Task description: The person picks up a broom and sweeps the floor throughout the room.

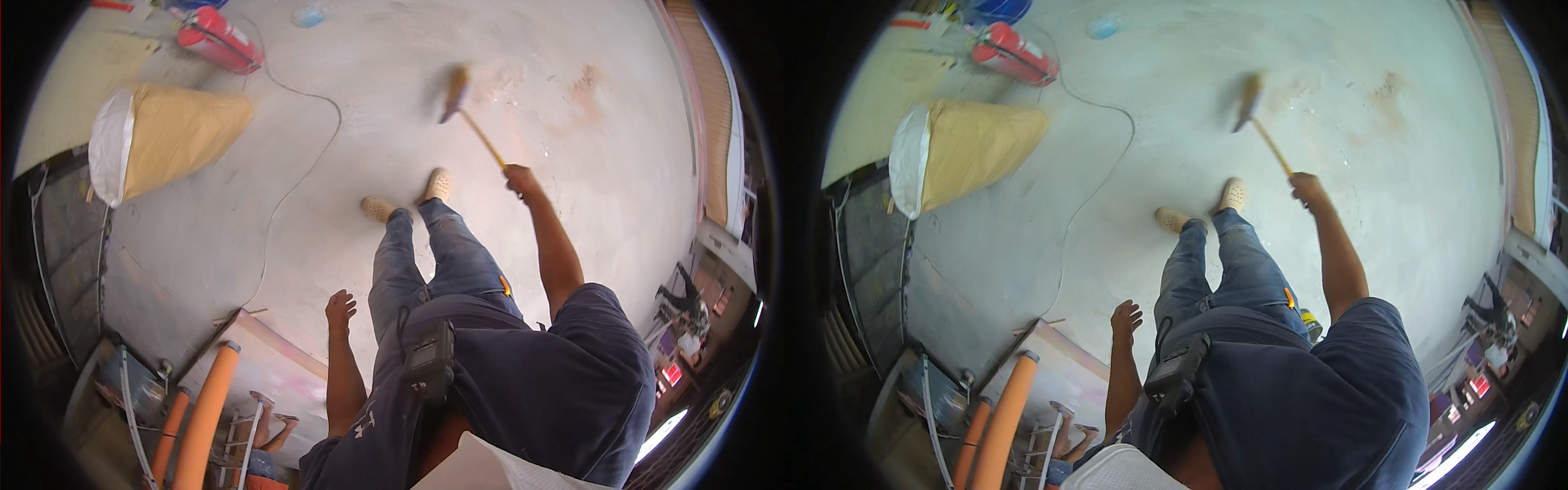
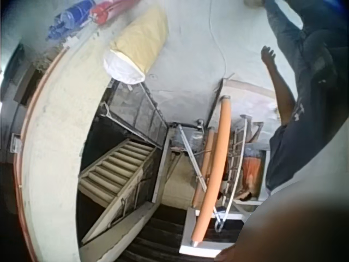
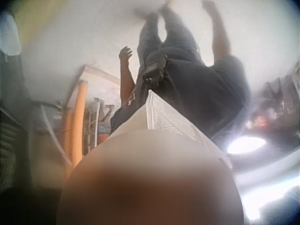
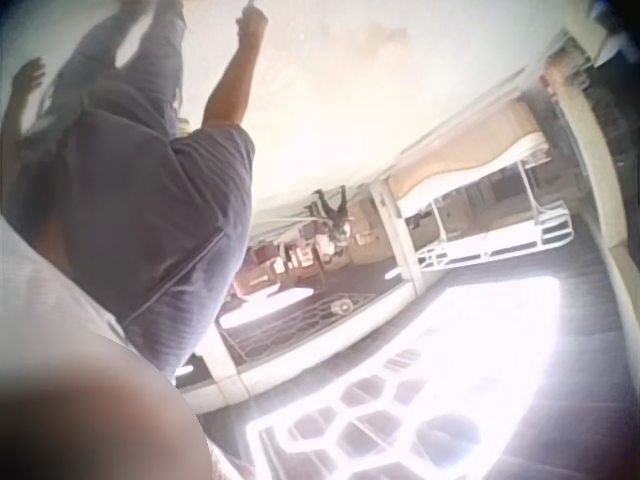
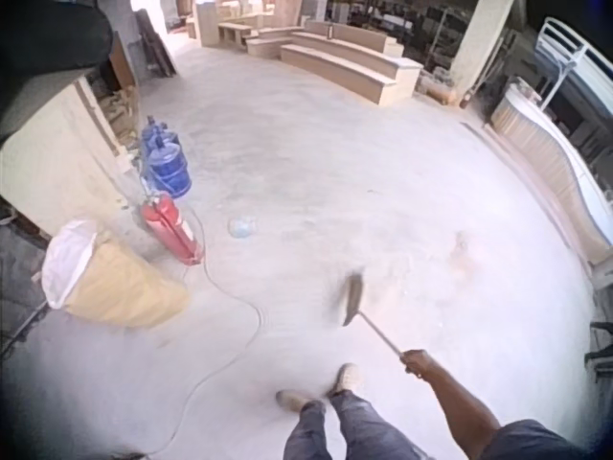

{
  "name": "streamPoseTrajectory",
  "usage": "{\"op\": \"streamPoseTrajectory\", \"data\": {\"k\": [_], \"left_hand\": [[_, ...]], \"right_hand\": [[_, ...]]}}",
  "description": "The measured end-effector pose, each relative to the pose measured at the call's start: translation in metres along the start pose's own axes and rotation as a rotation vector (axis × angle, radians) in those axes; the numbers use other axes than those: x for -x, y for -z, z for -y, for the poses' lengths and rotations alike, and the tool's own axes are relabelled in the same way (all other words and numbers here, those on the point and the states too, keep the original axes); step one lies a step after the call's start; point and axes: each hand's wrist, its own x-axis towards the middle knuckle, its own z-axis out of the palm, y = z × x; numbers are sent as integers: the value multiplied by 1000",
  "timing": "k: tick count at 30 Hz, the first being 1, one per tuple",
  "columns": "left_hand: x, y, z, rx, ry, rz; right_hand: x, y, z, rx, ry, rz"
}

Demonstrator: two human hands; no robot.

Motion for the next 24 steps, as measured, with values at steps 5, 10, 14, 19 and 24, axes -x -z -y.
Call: {"op": "streamPoseTrajectory", "data": {"k": [5, 10, 14, 19, 24], "left_hand": [[13, -5, -4, -79, 32, -72], [20, -63, -37, -188, -27, 9], [39, -55, -33, -170, -56, -78], [40, -84, -27, -200, -34, -70], [47, -119, -25, -290, 8, -34]], "right_hand": [[52, -82, 90, -374, -102, 328], [-15, -165, 43, 699, 776, 342], [-51, -120, 33, 519, 829, 503], [-82, 33, -57, 794, 452, 353], [-81, 142, -56, -6, -423, 54]]}}
